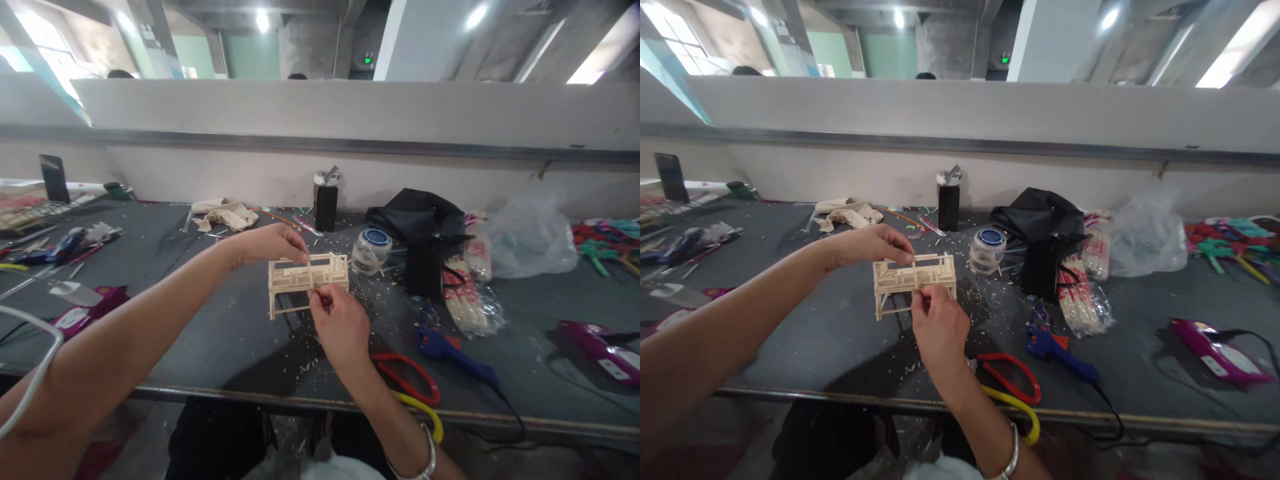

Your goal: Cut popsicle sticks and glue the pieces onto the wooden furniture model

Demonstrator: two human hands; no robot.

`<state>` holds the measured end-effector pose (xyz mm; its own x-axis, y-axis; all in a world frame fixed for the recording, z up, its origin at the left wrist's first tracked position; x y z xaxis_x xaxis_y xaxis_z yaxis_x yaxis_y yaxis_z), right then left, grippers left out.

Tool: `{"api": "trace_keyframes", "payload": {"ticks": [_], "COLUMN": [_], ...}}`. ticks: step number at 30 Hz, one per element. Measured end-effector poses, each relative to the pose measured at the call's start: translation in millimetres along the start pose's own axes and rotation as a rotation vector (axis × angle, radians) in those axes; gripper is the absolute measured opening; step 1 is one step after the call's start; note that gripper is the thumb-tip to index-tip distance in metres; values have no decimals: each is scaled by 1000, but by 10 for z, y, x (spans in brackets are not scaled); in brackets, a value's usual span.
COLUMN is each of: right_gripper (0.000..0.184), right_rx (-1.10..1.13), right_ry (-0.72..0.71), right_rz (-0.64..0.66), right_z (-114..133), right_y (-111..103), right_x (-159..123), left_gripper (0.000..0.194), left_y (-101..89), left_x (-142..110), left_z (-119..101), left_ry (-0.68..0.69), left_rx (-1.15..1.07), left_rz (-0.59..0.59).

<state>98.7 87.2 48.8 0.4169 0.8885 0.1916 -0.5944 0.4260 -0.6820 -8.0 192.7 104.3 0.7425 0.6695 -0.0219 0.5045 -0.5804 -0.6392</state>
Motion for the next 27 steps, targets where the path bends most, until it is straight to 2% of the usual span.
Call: {"api": "trace_keyframes", "payload": {"ticks": [27], "right_gripper": [16], "right_rx": [-68], "right_ry": [-7], "right_rz": [3], "right_z": [76], "right_y": [74], "right_x": [36], "left_gripper": [13], "left_y": [25], "left_x": [80], "left_z": [27], "left_ry": [24], "left_rx": [22], "left_rz": [23]}}
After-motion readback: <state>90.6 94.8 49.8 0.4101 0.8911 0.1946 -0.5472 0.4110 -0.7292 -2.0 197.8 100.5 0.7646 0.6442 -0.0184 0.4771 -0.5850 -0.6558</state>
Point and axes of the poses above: each hand's wrist, its own x-axis towards the middle knuckle, its own y-axis out of the palm, z = x × y, the point moved 8 cm from there along x, towards the middle knuckle, and after that the axes turned 13 degrees about y, right-handed, at the moved point
